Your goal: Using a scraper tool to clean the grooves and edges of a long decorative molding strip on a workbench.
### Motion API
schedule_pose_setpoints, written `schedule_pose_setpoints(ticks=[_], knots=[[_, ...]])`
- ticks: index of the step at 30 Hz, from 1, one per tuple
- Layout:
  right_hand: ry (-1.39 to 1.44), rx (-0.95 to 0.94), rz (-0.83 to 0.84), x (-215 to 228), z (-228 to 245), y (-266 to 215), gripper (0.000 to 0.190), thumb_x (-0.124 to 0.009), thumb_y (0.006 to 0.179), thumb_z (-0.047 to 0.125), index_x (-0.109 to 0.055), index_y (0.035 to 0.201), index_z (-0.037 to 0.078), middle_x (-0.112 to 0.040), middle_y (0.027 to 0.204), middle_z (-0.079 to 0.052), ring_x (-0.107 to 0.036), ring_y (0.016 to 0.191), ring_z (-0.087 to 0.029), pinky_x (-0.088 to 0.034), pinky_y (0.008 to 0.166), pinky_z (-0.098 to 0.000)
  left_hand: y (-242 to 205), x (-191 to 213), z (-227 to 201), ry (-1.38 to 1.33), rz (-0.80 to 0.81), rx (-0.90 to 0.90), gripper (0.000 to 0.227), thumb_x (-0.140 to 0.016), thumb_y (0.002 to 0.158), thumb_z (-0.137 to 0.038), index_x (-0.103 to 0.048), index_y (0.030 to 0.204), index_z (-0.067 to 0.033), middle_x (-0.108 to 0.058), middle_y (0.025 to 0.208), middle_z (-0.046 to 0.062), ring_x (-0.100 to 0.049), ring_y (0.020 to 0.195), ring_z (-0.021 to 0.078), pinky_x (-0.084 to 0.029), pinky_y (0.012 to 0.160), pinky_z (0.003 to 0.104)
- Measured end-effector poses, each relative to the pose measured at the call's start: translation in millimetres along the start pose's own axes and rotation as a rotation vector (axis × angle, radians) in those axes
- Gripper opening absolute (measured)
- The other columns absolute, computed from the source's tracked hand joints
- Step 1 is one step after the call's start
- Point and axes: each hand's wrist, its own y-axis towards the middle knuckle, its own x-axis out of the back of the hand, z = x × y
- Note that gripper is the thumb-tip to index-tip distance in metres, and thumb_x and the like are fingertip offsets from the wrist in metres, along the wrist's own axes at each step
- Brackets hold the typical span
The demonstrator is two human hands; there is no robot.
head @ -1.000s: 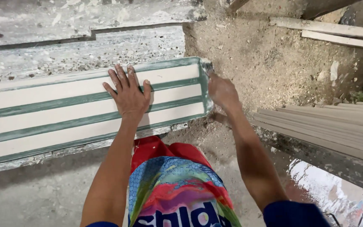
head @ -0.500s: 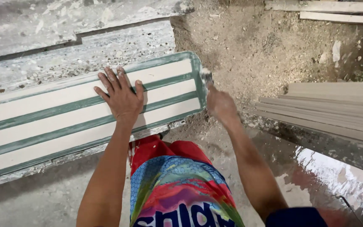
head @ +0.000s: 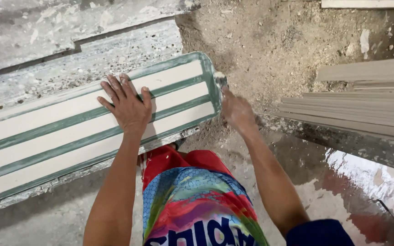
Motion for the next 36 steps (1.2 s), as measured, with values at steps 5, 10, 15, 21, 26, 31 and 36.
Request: schedule_pose_setpoints(ticks=[5,10,15,21,26,31,36], knots=[[-0.081,-0.284,0.265,27.0,47.4,-51.9,0.050,-0.038,0.106,0.023,-0.041,0.154,0.009,-0.070,0.107,-0.032,-0.073,0.100,-0.046,-0.059,0.081,-0.0572,-2.5,-5.6,4.0,0.041,-0.032,-0.005,0.070,-0.054,0.102,-0.055,-0.054,0.151,-0.0036,-0.039,0.160,0.027,-0.027,0.149,0.0470,-0.015,0.114,0.069],[-0.041,-0.101,0.094,-3.7,6.2,-28.9,0.049,-0.037,0.104,0.029,-0.054,0.145,0.008,-0.070,0.101,-0.033,-0.072,0.093,-0.048,-0.058,0.076,-0.0563,-1.4,-5.2,2.6,0.055,-0.067,-0.012,0.069,-0.054,0.102,-0.055,-0.059,0.145,-0.0029,-0.043,0.158,0.026,-0.029,0.149,0.0466,-0.013,0.114,0.069],[0.066,0.110,-0.010,6.4,-12.7,52.6,0.051,-0.034,0.104,0.026,-0.056,0.143,0.001,-0.071,0.077,-0.023,-0.071,0.064,-0.032,-0.058,0.057,-0.0460,-3.9,-4.3,2.0,0.067,-0.068,-0.019,0.068,-0.055,0.100,-0.055,-0.059,0.146,-0.0038,-0.044,0.158,0.025,-0.031,0.149,0.0455,-0.014,0.114,0.069],[-0.089,-0.062,0.181,27.3,20.1,-3.6,0.048,-0.042,0.100,0.021,-0.053,0.146,0.011,-0.072,0.094,-0.028,-0.074,0.086,-0.045,-0.060,0.072,-0.0572,-1.6,-8.4,4.0,0.078,-0.063,-0.007,0.068,-0.055,0.102,-0.054,-0.059,0.147,-0.0032,-0.042,0.160,0.025,-0.029,0.150,0.0446,-0.014,0.115,0.068],[-0.075,-0.078,0.207,26.0,16.8,4.8,0.048,-0.037,0.104,0.027,-0.051,0.149,0.016,-0.072,0.109,-0.027,-0.073,0.097,-0.044,-0.060,0.078,-0.0564,0.8,-0.2,-3.3,0.056,-0.037,0.015,0.068,-0.050,0.103,-0.055,-0.060,0.144,-0.0023,-0.042,0.160,0.025,-0.028,0.151,0.0452,-0.012,0.116,0.068],[-0.037,0.195,0.019,74.2,36.9,100.9,0.043,-0.037,0.106,0.028,-0.065,0.131,0.007,-0.072,0.105,-0.028,-0.069,0.095,-0.051,-0.056,0.076,-0.0636,-1.9,-6.3,0.7,0.078,-0.061,0.001,0.067,-0.049,0.103,-0.055,-0.060,0.145,-0.0035,-0.043,0.160,0.024,-0.029,0.151,0.0446,-0.012,0.116,0.068],[0.236,0.207,0.020,71.4,15.6,141.7,0.050,-0.065,0.089,0.027,-0.064,0.139,0.024,-0.071,0.083,-0.022,-0.073,0.061,-0.032,-0.059,0.053,-0.0469,1.0,-1.2,-1.0,0.051,-0.024,0.028,0.071,-0.046,0.103,-0.056,-0.056,0.148,-0.0023,-0.042,0.160,0.026,-0.028,0.151,0.0449,-0.013,0.116,0.068]])
